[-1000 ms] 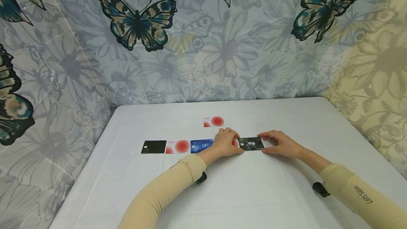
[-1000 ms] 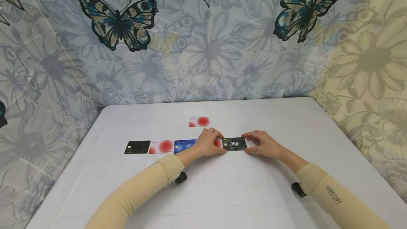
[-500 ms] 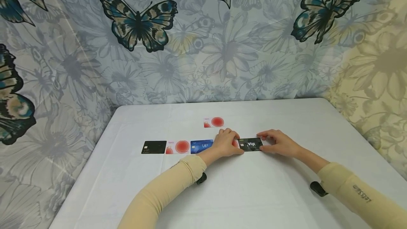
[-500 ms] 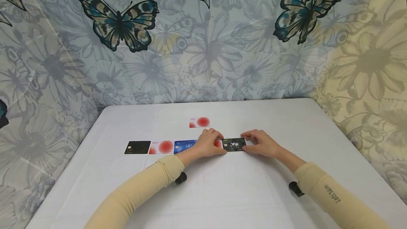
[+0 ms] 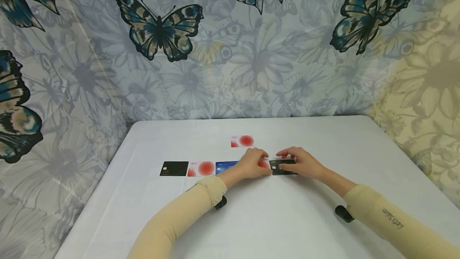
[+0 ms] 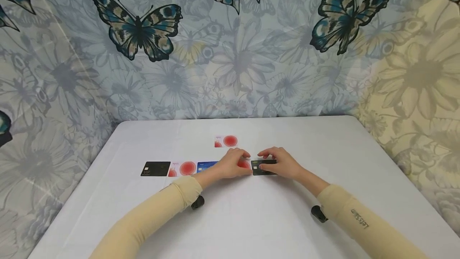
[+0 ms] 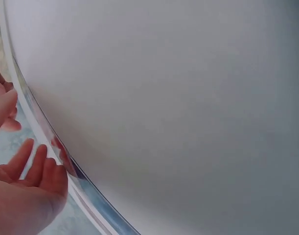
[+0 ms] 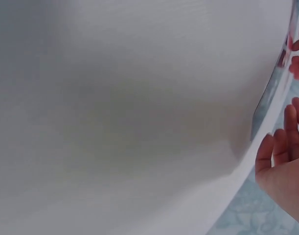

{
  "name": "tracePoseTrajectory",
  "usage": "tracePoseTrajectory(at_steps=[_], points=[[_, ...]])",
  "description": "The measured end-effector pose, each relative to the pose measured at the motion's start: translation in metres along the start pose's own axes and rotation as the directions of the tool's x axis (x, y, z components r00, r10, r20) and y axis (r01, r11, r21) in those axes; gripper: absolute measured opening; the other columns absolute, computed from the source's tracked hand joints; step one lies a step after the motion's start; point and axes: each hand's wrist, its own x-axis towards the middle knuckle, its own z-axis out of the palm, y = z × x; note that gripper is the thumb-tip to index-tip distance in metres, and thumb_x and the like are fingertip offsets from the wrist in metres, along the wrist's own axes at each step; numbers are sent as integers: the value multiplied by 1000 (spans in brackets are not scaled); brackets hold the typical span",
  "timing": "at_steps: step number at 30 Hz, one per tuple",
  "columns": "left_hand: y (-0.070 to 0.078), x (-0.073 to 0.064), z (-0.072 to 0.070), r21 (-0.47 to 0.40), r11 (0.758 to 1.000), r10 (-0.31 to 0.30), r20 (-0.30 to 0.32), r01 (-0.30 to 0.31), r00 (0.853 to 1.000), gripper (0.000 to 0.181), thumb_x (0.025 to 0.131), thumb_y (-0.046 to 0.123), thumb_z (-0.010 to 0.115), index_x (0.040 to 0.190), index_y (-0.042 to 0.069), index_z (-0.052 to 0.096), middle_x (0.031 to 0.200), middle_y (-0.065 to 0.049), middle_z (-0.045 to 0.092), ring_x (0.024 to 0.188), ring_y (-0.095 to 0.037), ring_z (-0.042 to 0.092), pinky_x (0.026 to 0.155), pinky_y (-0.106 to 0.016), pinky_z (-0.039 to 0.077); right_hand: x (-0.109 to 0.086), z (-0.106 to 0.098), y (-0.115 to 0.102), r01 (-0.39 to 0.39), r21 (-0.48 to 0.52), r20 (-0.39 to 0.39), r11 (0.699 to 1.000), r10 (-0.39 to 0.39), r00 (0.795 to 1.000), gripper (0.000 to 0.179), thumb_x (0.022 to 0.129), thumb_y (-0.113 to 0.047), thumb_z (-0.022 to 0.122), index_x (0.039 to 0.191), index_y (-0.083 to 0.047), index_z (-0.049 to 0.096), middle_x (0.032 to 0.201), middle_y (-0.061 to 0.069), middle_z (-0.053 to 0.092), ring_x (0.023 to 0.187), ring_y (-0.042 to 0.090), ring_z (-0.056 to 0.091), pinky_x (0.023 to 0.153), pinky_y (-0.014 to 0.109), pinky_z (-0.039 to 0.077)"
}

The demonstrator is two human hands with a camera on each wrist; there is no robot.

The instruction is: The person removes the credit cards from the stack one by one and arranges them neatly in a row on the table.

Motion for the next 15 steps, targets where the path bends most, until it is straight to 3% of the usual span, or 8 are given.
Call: tracePoseTrajectory(at_steps=[7, 11, 15], points=[[-19, -7, -11, -125, 992, 8, -47, -14, 999, 42, 87, 29, 74, 120, 6, 62, 117, -6, 62, 110, -19, 55, 96, -28, 44, 12, 12, -7, 35, 20, 36, 999, -36, 999, 34, 88, -17, 74, 119, -5, 66, 104, 7, 64, 90, 25, 50, 77, 40, 45], [-28, -11, -20, -134, 991, -12, -61, 4, 998, 43, 87, 32, 74, 120, 7, 62, 117, -5, 62, 109, -19, 56, 94, -29, 45, 22, 19, -14, 53, 35, 45, 998, -55, 997, 33, 88, -16, 74, 118, -4, 66, 104, 8, 63, 90, 25, 50, 78, 38, 47], [-39, -15, -30, -121, 993, 1, -86, -11, 996, 38, 87, 24, 74, 118, 5, 63, 115, -8, 62, 107, -23, 56, 94, -32, 45, 32, 27, -19, 70, 50, 49, 996, -73, 996, 34, 87, -16, 74, 117, -3, 66, 104, 9, 63, 88, 25, 50, 77, 35, 47]])
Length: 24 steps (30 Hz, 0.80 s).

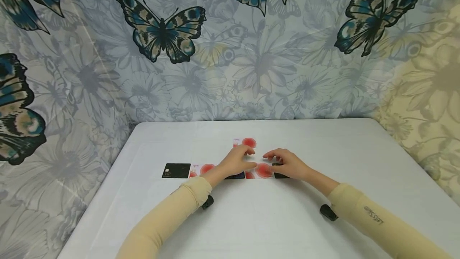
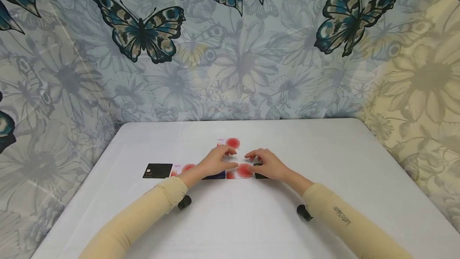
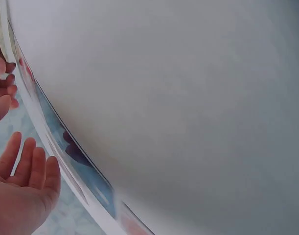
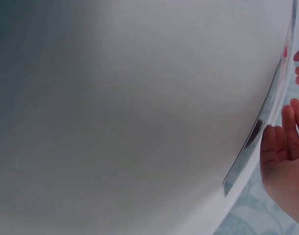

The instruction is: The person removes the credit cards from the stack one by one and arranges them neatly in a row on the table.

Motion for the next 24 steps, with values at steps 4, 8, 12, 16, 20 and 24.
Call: tracePoseTrajectory(at_steps=[4, 8, 12, 16, 20, 24], points=[[-8, -4, -8, 10, 1000, 8, -14, -7, 1000, 34, 88, 19, 73, 117, 4, 62, 114, -10, 62, 107, -24, 56, 94, -34, 44, 6, 4, -3, -8, 3, 5, 1000, 8, 1000, 36, 86, -18, 75, 117, -3, 66, 104, 9, 62, 88, 24, 51, 77, 35, 47], [-18, -8, -14, 18, 1000, -24, -28, 24, 999, 34, 89, 21, 72, 118, 4, 62, 114, -10, 62, 106, -24, 55, 95, -36, 44, 12, 4, -5, -46, 7, 4, 999, 46, 999, 38, 85, -19, 76, 118, -4, 65, 104, 8, 61, 89, 25, 51, 78, 37, 46], [-26, -9, -19, 27, 998, -63, -39, 64, 997, 36, 89, 22, 72, 119, 5, 62, 113, -10, 60, 106, -24, 54, 96, -38, 44, 18, 4, -3, -77, 2, 14, 997, 77, 997, 40, 84, -18, 77, 118, -2, 64, 104, 8, 61, 89, 25, 49, 77, 37, 44], [-33, -10, -23, 38, 993, -110, -50, 112, 993, 39, 88, 23, 72, 122, 6, 62, 116, -10, 60, 107, -24, 53, 98, -39, 42, 23, 3, 1, -91, -25, 13, 996, 91, 996, 40, 83, -16, 77, 118, -1, 64, 102, 8, 62, 86, 23, 49, 77, 37, 43], [-37, -9, -25, 55, 989, -131, -66, 134, 989, 40, 87, 22, 73, 121, 5, 62, 115, -11, 59, 107, -26, 52, 99, -40, 42, 30, 4, 4, -115, -43, 8, 992, 115, 993, 41, 84, -19, 77, 118, -2, 64, 104, 8, 62, 90, 24, 49, 79, 38, 44], [-40, -6, -28, 72, 986, -143, -73, 148, 987, 42, 86, 21, 73, 121, 3, 61, 115, -13, 58, 109, -28, 51, 98, -41, 42, 40, 4, 4, -143, -56, 19, 988, 144, 989, 44, 84, -22, 76, 121, -2, 63, 107, 10, 62, 97, 27, 50, 85, 41, 44]])
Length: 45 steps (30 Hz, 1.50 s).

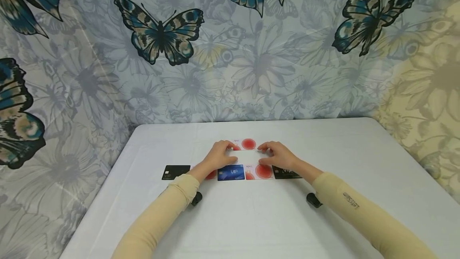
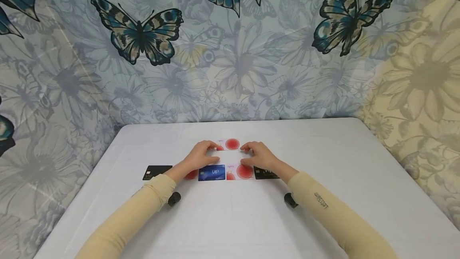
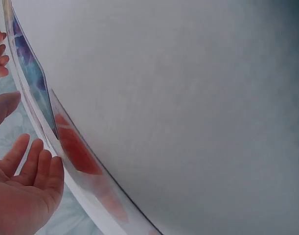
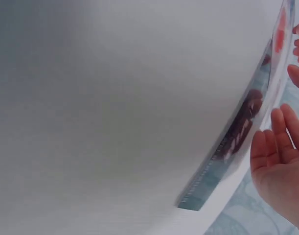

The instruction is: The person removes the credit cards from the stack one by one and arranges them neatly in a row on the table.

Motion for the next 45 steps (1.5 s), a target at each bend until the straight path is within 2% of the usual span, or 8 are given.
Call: tracePoseTrajectory(at_steps=[8, 13, 20, 29, 36, 45], points=[[-3, 12, -5, 62, 995, -83, 18, 81, 996, 48, 88, 24, 72, 127, 1, 57, 121, -14, 56, 115, -29, 46, 102, -40, 39, 22, -5, -4, -42, -42, -6, 998, 41, 999, 47, 85, -21, 76, 124, 1, 61, 109, 14, 62, 102, 31, 51, 93, 47, 43], [-5, 18, -4, 50, 992, -120, 7, 119, 993, 49, 88, 23, 72, 128, 1, 56, 121, -14, 56, 116, -29, 45, 103, -40, 39, 33, -4, -4, -78, -37, -14, 996, 78, 997, 48, 84, -20, 76, 124, 2, 60, 111, 16, 61, 104, 34, 50, 95, 49, 41], [-7, 26, -3, 36, 992, -120, -8, 120, 993, 48, 86, 23, 73, 127, 1, 58, 118, -14, 57, 114, -30, 46, 101, -40, 39, 44, -3, -1, -168, -35, 15, 985, 169, 986, 50, 86, -22, 75, 128, -1, 58, 113, 15, 59, 106, 32, 47, 94, 46, 42], [-4, 29, -4, 67, 985, -157, 2, 157, 988, 54, 83, 31, 77, 126, 2, 59, 115, -12, 57, 110, -28, 45, 98, -39, 39, 52, -1, 4, -192, -77, 24, 978, 195, 981, 50, 85, -26, 75, 126, -2, 59, 113, 14, 58, 108, 31, 45, 95, 46, 40], [-4, 32, -3, 95, 980, -176, 17, 174, 984, 55, 83, 34, 77, 126, 5, 60, 119, -12, 54, 113, -28, 42, 100, -42, 38, 55, -3, 4, -221, -75, 41, 973, 224, 974, 50, 85, -28, 75, 127, -5, 58, 110, 12, 55, 108, 31, 42, 94, 46, 39], [-6, 35, -3, 73, 984, -165, -1, 165, 986, 51, 83, 33, 77, 124, 7, 62, 115, -11, 55, 110, -28, 42, 98, -42, 38, 57, -6, 3, -201, -56, 52, 978, 204, 978, 46, 85, -25, 76, 122, -4, 60, 105, 10, 54, 104, 30, 42, 93, 46, 37]])
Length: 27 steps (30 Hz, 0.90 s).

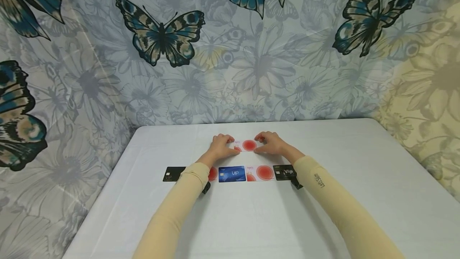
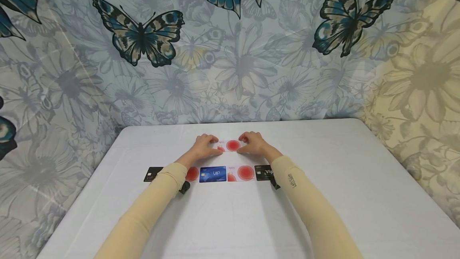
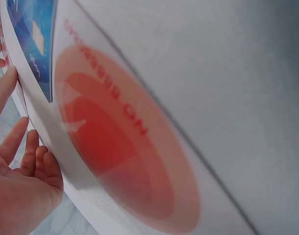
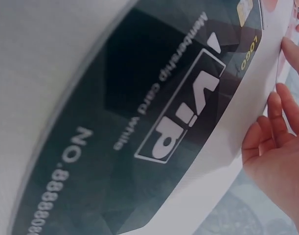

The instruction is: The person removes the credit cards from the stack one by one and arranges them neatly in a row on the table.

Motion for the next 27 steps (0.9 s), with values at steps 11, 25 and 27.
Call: tracePoseTrajectory(at_steps=[11, 25, 27], points=[[0, 1, 4, -24, 1000, -17, -27, 16, 999, 48, 83, 32, 78, 121, 8, 62, 112, -9, 57, 109, -27, 43, 98, -44, 37, 1, 3, 2, -7, 25, -12, 1000, 7, 1000, 45, 84, -23, 77, 120, -4, 59, 104, 9, 54, 103, 29, 41, 93, 45, 35], [1, 1, 6, -121, 993, -9, -67, 1, 998, 47, 82, 25, 79, 119, 7, 57, 102, -5, 60, 102, -25, 48, 94, -43, 39, -2, 7, 2, -11, 120, -49, 993, 17, 999, 45, 84, -17, 76, 121, -5, 53, 106, 11, 55, 96, 26, 46, 82, 35, 41], [1, 1, 6, -138, 990, -10, -67, 1, 998, 47, 82, 23, 79, 120, 8, 56, 100, -4, 61, 100, -25, 49, 93, -42, 40, -2, 8, 2, 2, 128, -57, 992, 5, 998, 46, 84, -17, 76, 121, -4, 51, 105, 11, 56, 92, 25, 47, 78, 33, 42]])
